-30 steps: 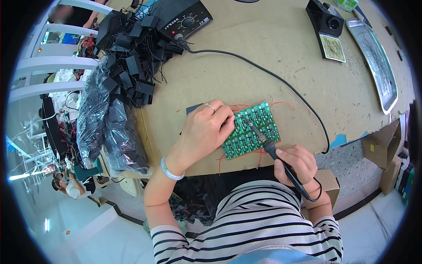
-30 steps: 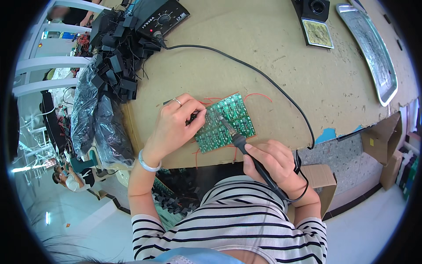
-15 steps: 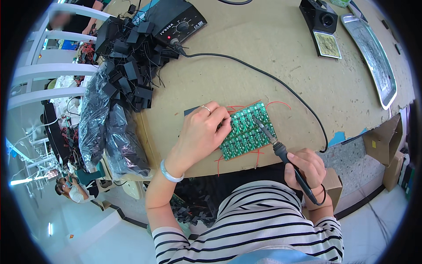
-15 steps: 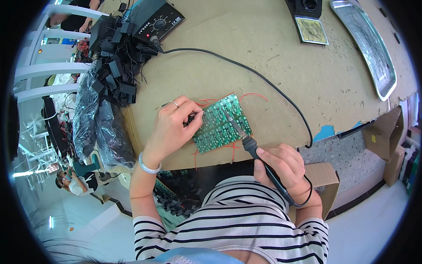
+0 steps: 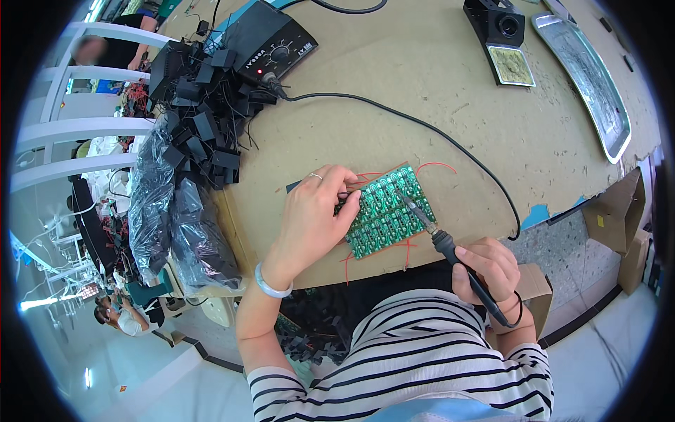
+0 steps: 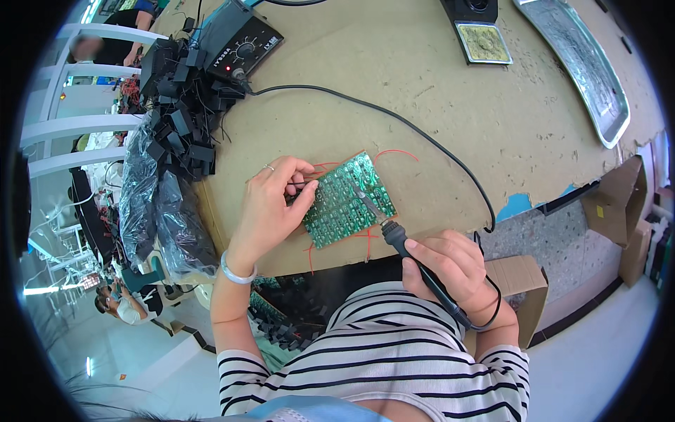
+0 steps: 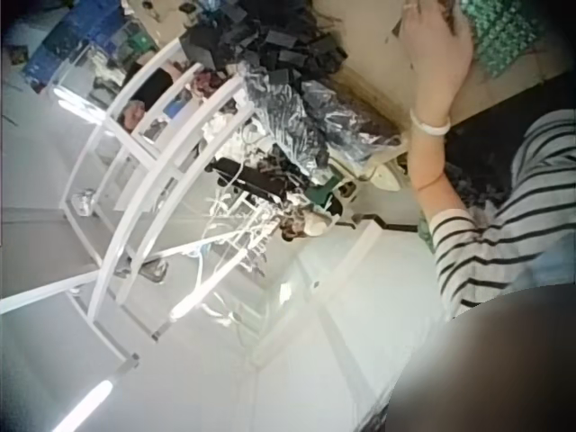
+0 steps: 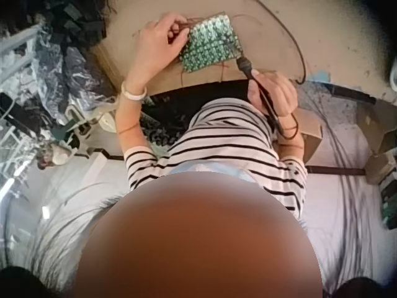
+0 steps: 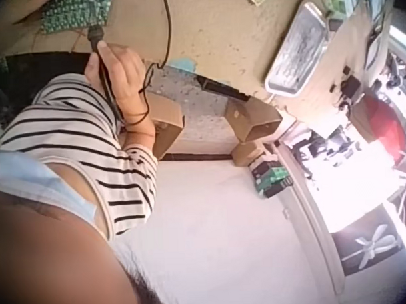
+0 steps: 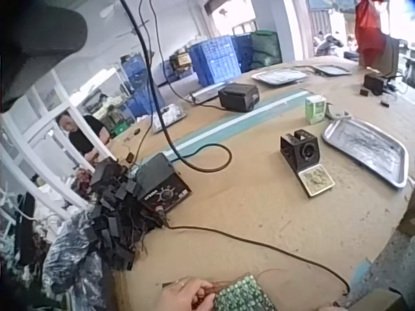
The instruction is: Soldering electronic components and wires onto a printed circuit board.
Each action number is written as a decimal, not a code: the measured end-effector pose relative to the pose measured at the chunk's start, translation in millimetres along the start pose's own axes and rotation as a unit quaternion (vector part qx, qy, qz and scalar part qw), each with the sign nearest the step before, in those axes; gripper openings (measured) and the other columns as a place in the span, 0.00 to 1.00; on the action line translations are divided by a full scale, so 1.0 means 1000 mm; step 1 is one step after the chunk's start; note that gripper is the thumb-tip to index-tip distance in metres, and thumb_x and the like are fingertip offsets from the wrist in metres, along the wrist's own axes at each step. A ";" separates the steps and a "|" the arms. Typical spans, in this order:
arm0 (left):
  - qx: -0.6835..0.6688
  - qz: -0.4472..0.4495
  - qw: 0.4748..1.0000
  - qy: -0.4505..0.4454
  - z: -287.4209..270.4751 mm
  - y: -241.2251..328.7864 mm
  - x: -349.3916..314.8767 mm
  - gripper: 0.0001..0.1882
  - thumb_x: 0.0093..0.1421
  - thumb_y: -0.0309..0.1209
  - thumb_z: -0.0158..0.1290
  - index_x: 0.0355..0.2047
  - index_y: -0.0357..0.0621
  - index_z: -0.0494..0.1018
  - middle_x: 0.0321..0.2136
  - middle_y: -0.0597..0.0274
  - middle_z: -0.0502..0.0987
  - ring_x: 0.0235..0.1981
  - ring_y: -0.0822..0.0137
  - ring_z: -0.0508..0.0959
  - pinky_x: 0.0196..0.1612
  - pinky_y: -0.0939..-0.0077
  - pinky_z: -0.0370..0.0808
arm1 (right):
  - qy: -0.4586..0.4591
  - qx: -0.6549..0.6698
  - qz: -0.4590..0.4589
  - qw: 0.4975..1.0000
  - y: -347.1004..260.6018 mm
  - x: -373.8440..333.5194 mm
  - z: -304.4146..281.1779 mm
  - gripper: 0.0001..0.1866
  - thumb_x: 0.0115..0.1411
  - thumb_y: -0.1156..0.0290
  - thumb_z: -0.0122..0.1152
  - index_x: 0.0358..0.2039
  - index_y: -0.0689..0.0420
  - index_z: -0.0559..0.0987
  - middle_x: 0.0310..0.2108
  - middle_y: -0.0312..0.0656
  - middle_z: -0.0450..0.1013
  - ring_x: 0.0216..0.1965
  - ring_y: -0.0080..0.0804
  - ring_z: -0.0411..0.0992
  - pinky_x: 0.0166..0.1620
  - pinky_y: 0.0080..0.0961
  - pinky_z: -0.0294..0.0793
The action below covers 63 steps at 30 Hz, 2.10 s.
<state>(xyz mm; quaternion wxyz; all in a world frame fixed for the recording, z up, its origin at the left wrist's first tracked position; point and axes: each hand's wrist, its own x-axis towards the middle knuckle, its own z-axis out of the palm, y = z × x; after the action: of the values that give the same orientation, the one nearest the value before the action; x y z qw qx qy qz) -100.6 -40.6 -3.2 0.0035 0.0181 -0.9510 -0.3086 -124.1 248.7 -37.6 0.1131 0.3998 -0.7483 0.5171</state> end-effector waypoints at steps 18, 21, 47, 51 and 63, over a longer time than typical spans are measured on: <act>-0.038 0.021 0.999 0.014 -0.048 -0.019 -0.035 0.18 0.48 0.22 0.69 0.42 0.39 0.83 0.45 0.55 0.83 0.45 0.59 0.82 0.50 0.67 0.77 | 0.008 -0.005 0.000 1.000 0.005 -0.004 0.000 0.17 0.48 0.81 0.70 0.41 0.63 0.81 0.27 0.42 0.77 0.21 0.34 0.73 0.26 0.27 0.74; -0.034 0.015 0.999 0.021 -0.045 -0.016 -0.036 0.12 0.50 0.19 0.67 0.37 0.39 0.84 0.42 0.56 0.84 0.43 0.59 0.81 0.48 0.68 0.77 | 0.001 -0.001 -0.004 1.000 0.003 -0.002 0.001 0.17 0.48 0.81 0.70 0.41 0.63 0.81 0.27 0.42 0.77 0.21 0.34 0.73 0.26 0.27 0.74; 0.148 0.170 0.974 -0.021 0.005 0.000 -0.017 0.05 0.58 0.25 0.61 0.34 0.43 0.76 0.30 0.63 0.75 0.37 0.62 0.77 0.54 0.62 0.65 | -0.051 0.022 -0.006 0.998 -0.002 -0.004 0.013 0.15 0.49 0.81 0.67 0.39 0.64 0.81 0.26 0.42 0.76 0.21 0.36 0.74 0.26 0.29 0.76; 0.175 0.193 0.965 -0.017 0.006 0.003 -0.015 0.07 0.54 0.25 0.61 0.32 0.42 0.74 0.28 0.63 0.72 0.35 0.63 0.76 0.52 0.63 0.64 | -0.052 0.024 -0.004 0.998 -0.002 -0.004 0.018 0.15 0.49 0.81 0.68 0.39 0.64 0.81 0.27 0.42 0.76 0.22 0.36 0.75 0.27 0.29 0.76; 0.205 0.175 0.963 -0.009 0.014 0.010 -0.016 0.07 0.53 0.25 0.62 0.29 0.42 0.73 0.26 0.63 0.71 0.33 0.62 0.76 0.53 0.61 0.65 | -0.073 -0.035 -0.110 0.991 0.001 -0.010 0.021 0.14 0.50 0.78 0.69 0.39 0.66 0.81 0.31 0.45 0.79 0.28 0.35 0.78 0.29 0.26 0.80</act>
<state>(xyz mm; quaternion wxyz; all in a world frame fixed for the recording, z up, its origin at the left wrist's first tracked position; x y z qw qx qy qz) -85.0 -23.4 -8.5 0.0453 -0.1510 -0.9822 -0.1017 -113.1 236.0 -53.3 0.1280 0.5123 -0.7239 0.4440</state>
